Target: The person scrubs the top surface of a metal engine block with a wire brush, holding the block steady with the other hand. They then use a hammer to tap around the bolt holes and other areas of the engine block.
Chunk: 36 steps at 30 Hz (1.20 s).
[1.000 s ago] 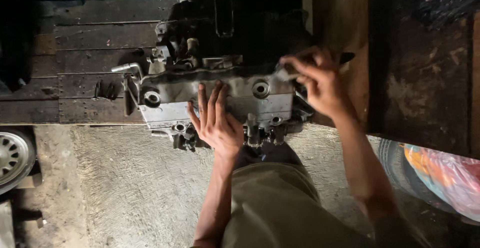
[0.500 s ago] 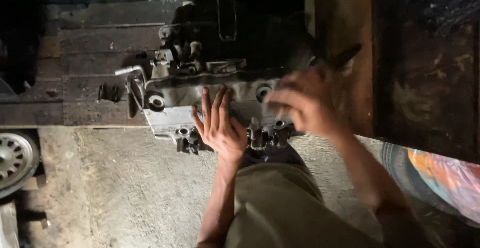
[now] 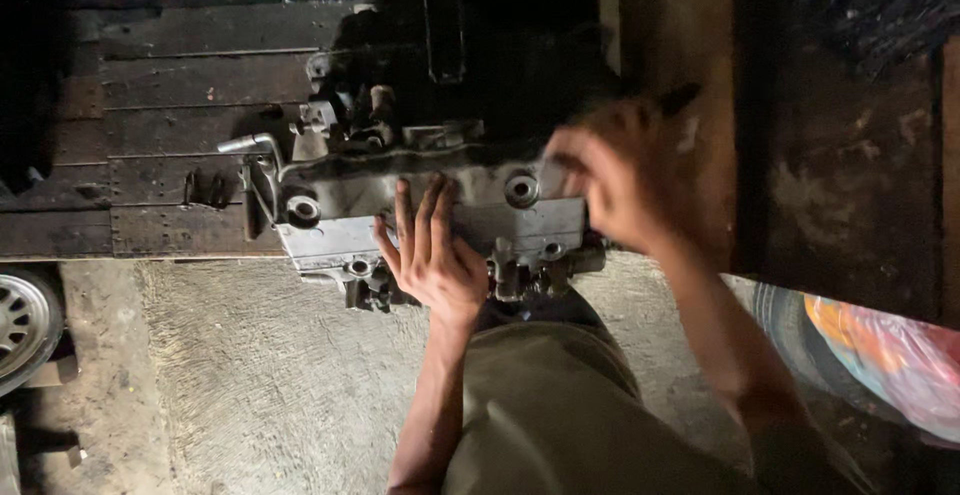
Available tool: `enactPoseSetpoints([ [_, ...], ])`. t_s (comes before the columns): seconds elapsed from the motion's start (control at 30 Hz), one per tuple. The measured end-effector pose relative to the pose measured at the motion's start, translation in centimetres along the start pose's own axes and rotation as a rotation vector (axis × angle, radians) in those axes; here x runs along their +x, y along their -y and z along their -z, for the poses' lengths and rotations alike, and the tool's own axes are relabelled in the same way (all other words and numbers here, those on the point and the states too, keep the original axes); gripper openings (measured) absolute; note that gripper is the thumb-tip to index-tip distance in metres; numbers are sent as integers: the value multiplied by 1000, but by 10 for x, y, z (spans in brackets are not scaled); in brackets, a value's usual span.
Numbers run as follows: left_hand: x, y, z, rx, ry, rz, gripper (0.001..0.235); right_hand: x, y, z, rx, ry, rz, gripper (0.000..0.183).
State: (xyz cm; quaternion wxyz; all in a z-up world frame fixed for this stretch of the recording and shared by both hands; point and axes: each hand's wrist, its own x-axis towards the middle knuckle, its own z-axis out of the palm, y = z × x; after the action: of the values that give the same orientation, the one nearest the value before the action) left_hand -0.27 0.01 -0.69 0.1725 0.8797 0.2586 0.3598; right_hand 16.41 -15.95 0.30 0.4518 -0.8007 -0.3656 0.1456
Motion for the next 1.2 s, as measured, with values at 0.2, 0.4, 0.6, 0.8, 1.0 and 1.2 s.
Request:
enactPoseSetpoints([
  [0.2, 2, -6, 7, -8, 57, 47, 45, 5, 0, 0, -31, -34, 141, 42],
  [0.4, 6, -7, 7, -12, 37, 19, 49, -21, 19, -11, -216, 19, 320, 37],
  [0.6, 1, -5, 7, -18, 41, 11, 46, 25, -25, 14, -24, -160, 93, 33],
  [0.8, -3, 3, -4, -8, 1, 1, 49, 20, -16, 0, -196, -293, 127, 32],
  [1.0, -3, 5, -3, -10, 4, -10, 50, -19, 51, 34, -425, -96, 84, 48],
  [1.2, 2, -1, 9, -51, 45, 0, 46, -14, 93, 24, -569, 134, 93, 59],
])
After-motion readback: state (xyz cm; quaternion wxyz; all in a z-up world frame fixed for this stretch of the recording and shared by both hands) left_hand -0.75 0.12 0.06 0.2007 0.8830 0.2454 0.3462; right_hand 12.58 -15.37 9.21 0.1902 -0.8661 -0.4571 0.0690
